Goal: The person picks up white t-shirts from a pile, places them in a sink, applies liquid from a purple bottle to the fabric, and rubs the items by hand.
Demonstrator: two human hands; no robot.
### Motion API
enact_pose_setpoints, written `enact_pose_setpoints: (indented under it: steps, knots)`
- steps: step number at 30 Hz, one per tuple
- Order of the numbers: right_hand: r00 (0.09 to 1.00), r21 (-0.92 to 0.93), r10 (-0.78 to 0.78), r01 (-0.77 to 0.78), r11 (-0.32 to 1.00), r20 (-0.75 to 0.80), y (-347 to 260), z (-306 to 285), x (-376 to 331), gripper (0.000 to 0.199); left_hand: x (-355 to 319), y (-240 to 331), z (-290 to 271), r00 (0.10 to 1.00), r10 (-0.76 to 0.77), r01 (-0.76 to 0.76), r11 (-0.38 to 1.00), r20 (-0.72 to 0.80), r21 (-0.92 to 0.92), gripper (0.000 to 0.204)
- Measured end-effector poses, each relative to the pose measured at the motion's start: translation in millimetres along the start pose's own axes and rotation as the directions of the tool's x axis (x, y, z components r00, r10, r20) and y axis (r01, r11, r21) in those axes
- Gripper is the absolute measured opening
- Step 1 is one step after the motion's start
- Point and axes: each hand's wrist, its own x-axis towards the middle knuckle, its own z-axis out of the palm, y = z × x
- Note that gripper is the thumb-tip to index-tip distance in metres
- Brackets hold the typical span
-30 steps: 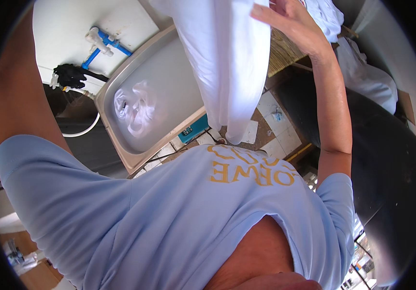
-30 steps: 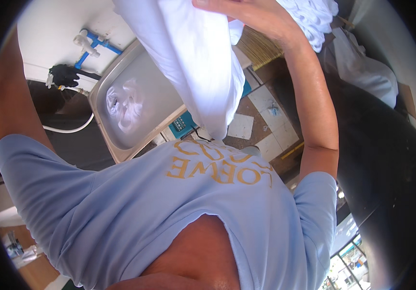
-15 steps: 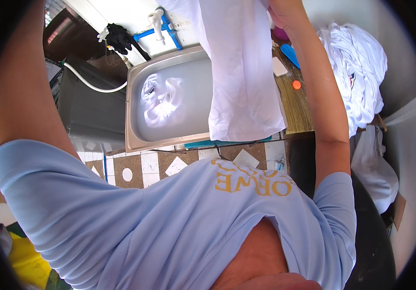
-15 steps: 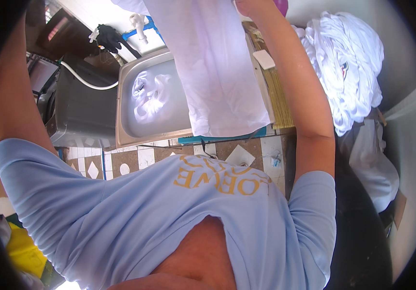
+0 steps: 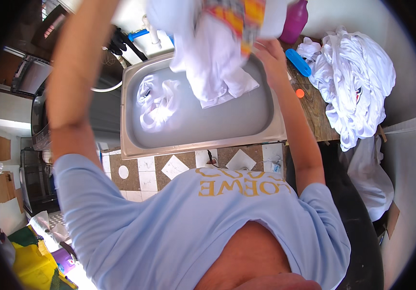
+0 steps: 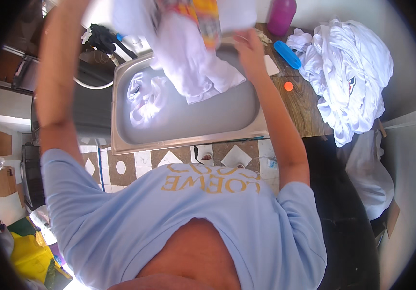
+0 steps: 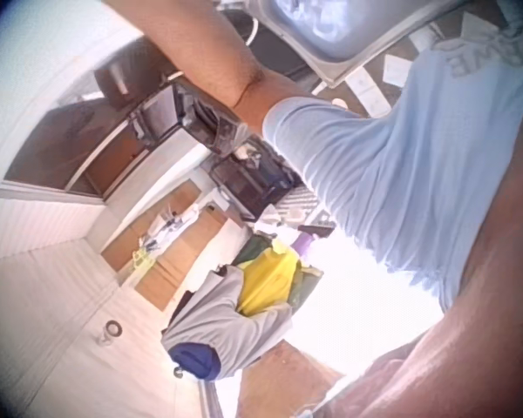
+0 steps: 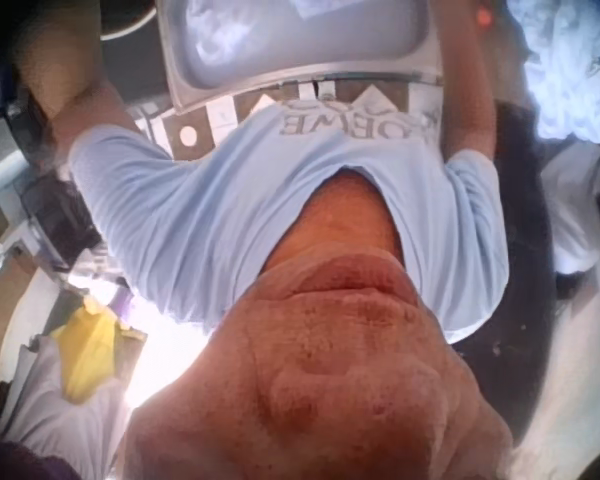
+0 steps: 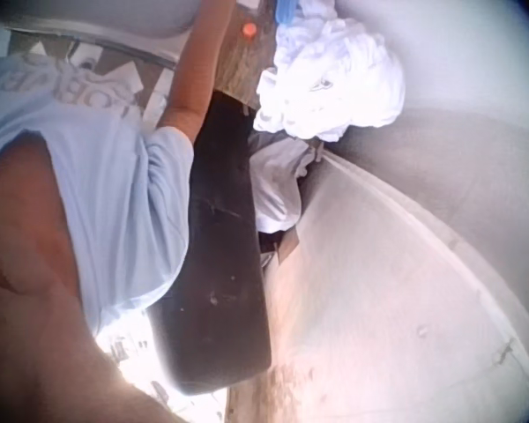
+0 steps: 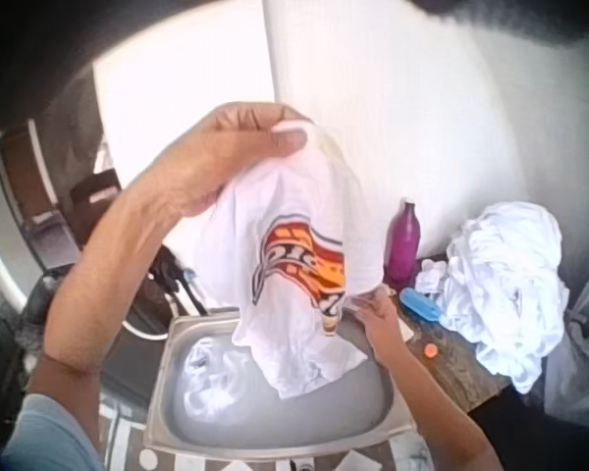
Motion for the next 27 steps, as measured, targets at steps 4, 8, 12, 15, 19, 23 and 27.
enact_pose_setpoints:
  steps: [4,8,12,15,19,23,27]
  knots:
    - [0.998,0.103,0.03,-0.025,0.994,-0.054,5,-9,-37,0.046,-76,-151,76,0.941,-0.297,0.327,0.922,0.162,-0.208,0.032]
    - [0.946,-0.048,0.129,-0.12,0.992,0.296,6,19,-43,0.046,-126,-216,98,0.904,-0.366,0.425,0.702,0.224,-0.572,0.027]
    - [0.874,-0.187,0.273,-0.214,0.959,0.403,19,18,-35,0.036,-154,-244,90,0.902,-0.403,0.408,0.68,0.154,-0.61,0.026]
    - [0.869,-0.113,0.345,-0.326,0.939,0.355,19,33,-28,0.026,-170,-237,77,0.876,-0.477,0.451,0.75,0.077,-0.483,0.024]
    - [0.91,-0.316,0.23,-0.118,0.942,0.345,8,65,-18,0.021,-203,-235,60,0.837,-0.542,0.452,0.764,-0.079,-0.46,0.022]
    - [0.89,-0.34,0.079,0.089,0.936,0.45,3,92,-1,0.018,-235,-230,52,0.786,-0.584,0.405,0.734,-0.201,-0.545,0.02]
    - [0.834,-0.253,0.089,0.062,0.965,0.545,6,120,19,0.016,-262,-234,54,0.713,-0.594,0.331,0.753,-0.373,-0.569,0.019]
